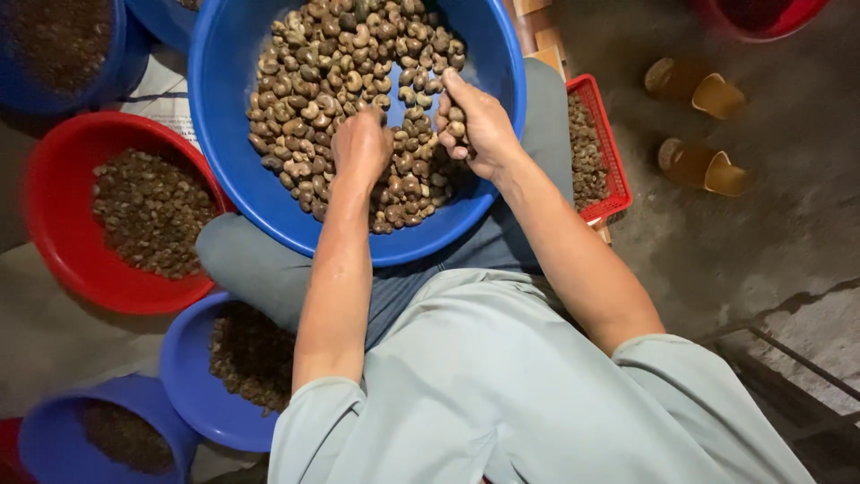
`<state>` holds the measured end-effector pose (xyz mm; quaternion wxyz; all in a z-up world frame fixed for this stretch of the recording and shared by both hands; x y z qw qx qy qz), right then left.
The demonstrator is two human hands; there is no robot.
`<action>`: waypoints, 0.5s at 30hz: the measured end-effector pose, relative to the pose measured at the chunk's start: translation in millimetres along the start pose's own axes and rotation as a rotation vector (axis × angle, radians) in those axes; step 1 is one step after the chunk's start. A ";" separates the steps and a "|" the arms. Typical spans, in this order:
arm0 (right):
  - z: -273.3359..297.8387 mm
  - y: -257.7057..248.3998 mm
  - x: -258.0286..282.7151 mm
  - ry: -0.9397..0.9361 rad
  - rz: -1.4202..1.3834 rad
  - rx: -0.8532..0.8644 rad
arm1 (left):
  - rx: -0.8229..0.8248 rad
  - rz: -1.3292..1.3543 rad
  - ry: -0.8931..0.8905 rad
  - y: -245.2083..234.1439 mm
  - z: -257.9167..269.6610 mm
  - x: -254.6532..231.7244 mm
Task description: Manually sorting and inspecting nuts in a large bowl
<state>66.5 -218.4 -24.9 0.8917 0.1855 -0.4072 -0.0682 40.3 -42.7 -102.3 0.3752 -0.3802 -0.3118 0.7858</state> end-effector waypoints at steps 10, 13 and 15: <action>-14.1 -9.4 -15.2 -0.014 -0.302 0.026 | -0.124 -0.322 0.149 14.9 -5.4 -11.6; -14.9 -14.3 -18.9 -0.020 -0.268 -0.047 | -0.176 -0.315 0.205 11.7 -1.9 -14.5; -17.2 -16.3 -21.1 -0.087 -0.194 -0.027 | -0.020 -0.044 0.113 8.6 3.7 -10.2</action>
Point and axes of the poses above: each hand's wrist, its own z-axis away from the middle knuckle, its own y-axis out of the palm, x = y × z, the point moved 7 cm from there along -z, towards the middle knuckle, and after that the axes turned 6 degrees about -y, right-handed, at the moved point
